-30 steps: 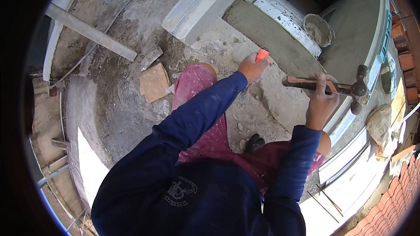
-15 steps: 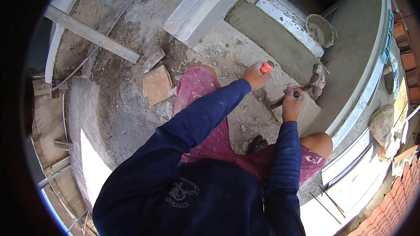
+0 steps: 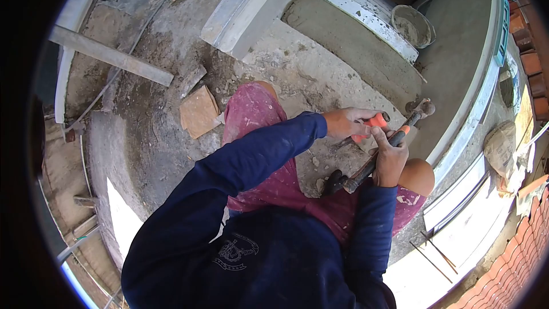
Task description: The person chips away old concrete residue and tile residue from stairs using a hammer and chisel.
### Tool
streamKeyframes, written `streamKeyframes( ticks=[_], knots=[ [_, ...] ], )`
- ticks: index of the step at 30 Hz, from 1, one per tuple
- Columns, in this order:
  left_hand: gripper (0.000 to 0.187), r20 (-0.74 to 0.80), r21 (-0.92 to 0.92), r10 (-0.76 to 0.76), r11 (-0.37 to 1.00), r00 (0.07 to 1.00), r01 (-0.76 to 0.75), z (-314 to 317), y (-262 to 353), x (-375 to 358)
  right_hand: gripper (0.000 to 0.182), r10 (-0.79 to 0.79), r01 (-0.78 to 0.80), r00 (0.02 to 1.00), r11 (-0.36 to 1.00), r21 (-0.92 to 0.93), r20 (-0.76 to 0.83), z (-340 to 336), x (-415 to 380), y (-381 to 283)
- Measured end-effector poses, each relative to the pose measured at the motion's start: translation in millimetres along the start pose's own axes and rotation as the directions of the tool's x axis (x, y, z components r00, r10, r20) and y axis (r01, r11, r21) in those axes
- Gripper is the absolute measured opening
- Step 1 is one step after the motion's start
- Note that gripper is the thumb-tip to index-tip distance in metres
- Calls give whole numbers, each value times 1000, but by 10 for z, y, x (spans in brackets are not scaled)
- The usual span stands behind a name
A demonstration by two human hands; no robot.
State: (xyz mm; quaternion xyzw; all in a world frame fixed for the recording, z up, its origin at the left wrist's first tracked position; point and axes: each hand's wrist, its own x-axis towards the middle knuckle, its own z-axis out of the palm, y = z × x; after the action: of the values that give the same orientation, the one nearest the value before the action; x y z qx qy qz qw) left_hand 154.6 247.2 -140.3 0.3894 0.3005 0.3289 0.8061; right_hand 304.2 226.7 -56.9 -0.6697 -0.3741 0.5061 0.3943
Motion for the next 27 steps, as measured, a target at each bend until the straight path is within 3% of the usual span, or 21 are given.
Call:
streamKeyframes(
  ticks=[1,2,4,8,10,11,12,13,14,16,18,19,21,22,27],
  knots=[
    [57,4,-8,38,999,999,-38,56,105,-59,27,8,-8,1000,1000,4,-2,-24,9,-11],
    [61,-13,164,-2,986,1000,4,114,229,-98,27,15,-15,1000,1000,7,-1,-51,14,-53],
    [61,-42,212,129,970,991,-117,138,221,-81,26,24,-24,1000,1000,9,2,-93,14,-160],
    [57,-19,182,260,950,966,-252,127,478,-118,25,-60,60,996,998,-2,60,-171,11,-471],
    [49,-34,467,257,858,966,-212,-317,907,-275,25,-93,68,985,983,172,143,-148,-49,-799],
    [42,-182,499,237,859,954,-118,-688,945,-285,25,-110,64,979,966,251,172,-166,-43,-857],
    [43,-374,681,228,726,899,99,-995,1090,-379,29,-95,65,986,975,211,136,-206,38,-799],
    [46,-437,748,356,654,826,113,-1406,927,-410,29,-105,84,987,982,171,118,-268,127,-736],
    [58,-396,908,445,318,803,272,-1942,673,-445,29,-120,105,987,985,135,105,-322,226,-674],
    [72,-534,784,383,-108,754,611,-2303,242,-676,31,-109,88,986,983,161,127,-362,305,-613],
    [83,-484,744,380,-296,788,600,-2465,-381,-1174,33,-36,-4,987,970,244,160,-397,305,-555],
    [84,-605,622,334,-369,723,691,-2324,-600,-1287,34,-3,-49,984,957,285,179,-428,309,-532],
    [84,-729,584,172,-347,662,733,-2021,-783,-1444,36,28,-89,982,940,328,186,-468,344,-506],
    [83,-729,628,119,-277,674,728,-1880,-780,-1474,37,39,-110,978,932,346,205,-473,351,-507],
    [83,-476,848,65,297,877,438,-1435,-497,-1036,38,21,-127,961,921,369,277,-458,375,-581]
  ],
)
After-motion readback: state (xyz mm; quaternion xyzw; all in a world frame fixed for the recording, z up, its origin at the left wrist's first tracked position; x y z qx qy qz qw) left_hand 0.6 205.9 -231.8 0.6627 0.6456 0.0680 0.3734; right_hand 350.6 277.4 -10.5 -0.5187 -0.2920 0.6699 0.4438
